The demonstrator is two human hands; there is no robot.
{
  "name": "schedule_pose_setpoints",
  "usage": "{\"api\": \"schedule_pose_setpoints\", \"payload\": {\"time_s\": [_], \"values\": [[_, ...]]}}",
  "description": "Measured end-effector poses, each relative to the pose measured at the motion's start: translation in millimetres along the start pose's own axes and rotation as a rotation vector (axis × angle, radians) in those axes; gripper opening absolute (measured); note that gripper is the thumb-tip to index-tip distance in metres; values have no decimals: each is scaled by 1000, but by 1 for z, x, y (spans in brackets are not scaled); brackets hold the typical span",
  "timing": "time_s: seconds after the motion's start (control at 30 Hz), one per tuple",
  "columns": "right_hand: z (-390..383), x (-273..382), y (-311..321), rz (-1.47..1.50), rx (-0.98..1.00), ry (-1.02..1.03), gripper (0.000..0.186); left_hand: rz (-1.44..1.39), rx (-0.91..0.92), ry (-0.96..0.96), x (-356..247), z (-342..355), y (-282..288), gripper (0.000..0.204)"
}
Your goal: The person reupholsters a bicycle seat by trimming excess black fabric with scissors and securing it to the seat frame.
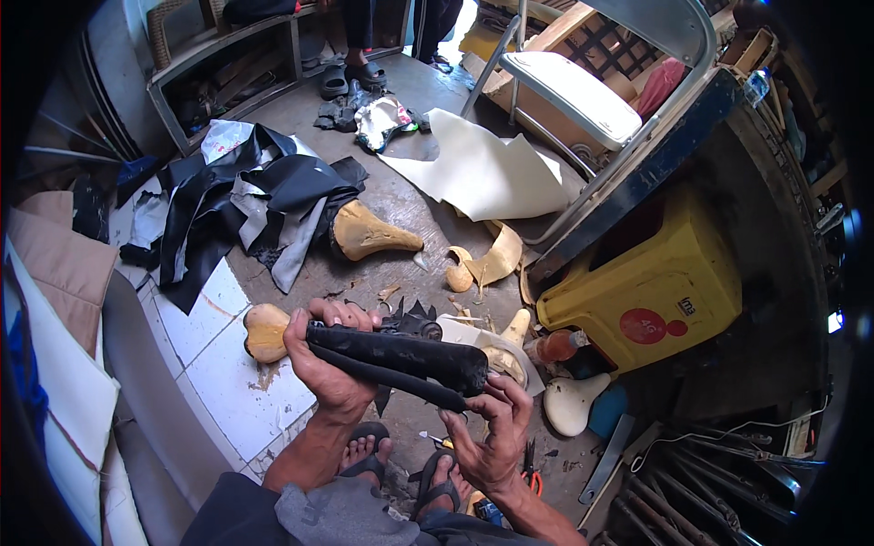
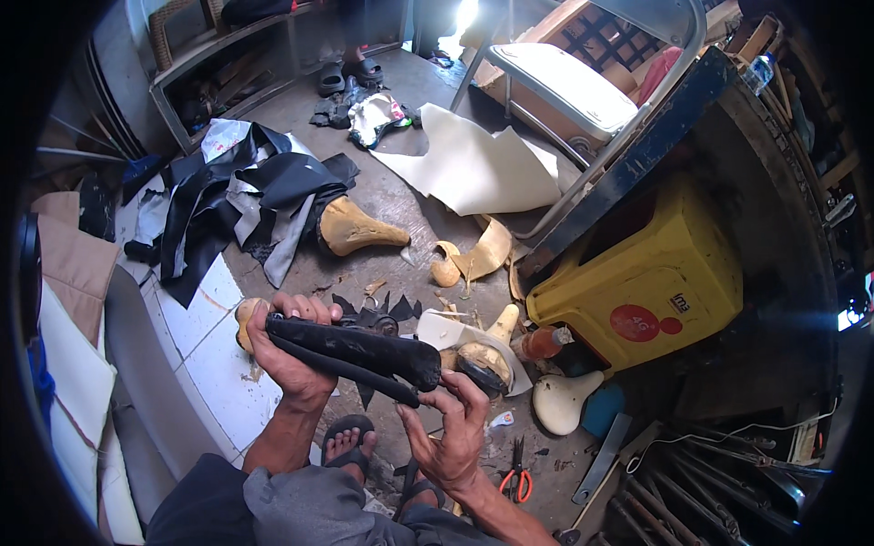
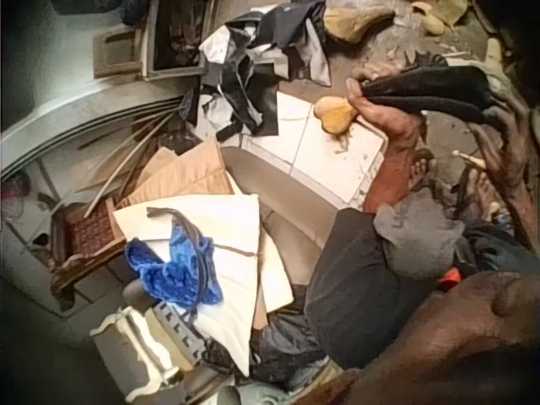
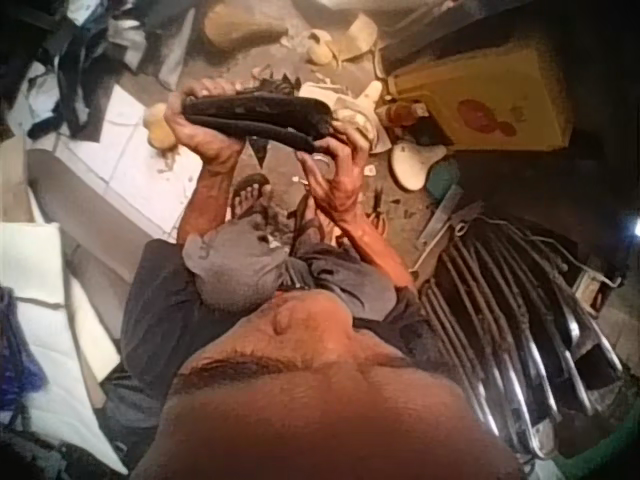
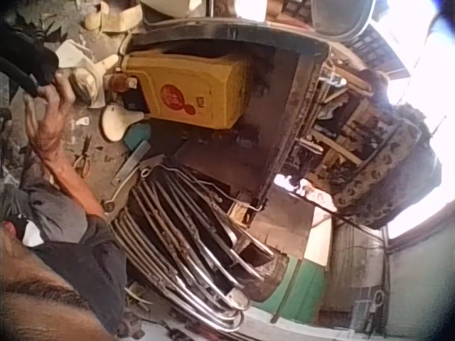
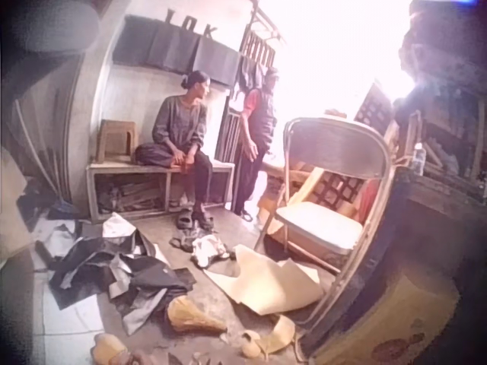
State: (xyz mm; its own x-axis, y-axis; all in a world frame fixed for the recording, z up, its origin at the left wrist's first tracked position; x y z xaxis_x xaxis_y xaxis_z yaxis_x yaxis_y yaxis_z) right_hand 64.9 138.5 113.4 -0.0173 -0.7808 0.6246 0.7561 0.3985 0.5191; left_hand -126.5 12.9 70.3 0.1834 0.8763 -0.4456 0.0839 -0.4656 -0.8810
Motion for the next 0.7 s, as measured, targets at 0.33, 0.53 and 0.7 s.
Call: {"api": "schedule_pose_setpoints", "payload": {"time_s": [0.33,0.53,0.7], "values": [[0,3,3,26,-16,-2,37,16,-30,-4,-2,0,-2,43],[0,1,0,70,-39,-7,36,-42,-80,62,6,5,15,43],[1,5,3,70,-58,28,34,-70,0,68,5,6,14,44]]}}
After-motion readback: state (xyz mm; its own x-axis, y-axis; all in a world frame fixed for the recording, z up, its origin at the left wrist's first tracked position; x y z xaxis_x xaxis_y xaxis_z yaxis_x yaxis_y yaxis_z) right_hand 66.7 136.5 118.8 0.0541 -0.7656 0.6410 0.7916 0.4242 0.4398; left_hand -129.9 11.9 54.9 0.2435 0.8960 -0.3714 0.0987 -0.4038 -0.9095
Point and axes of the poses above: each hand's wrist, its own z-axis towards the middle knuckle, its own y-axis out of the back of the hand, x = y × z, the point moved 7 cm from there along z, towards the middle knuckle, and after that the axes turned 10 degrees about -x, right-handed, at the moved point
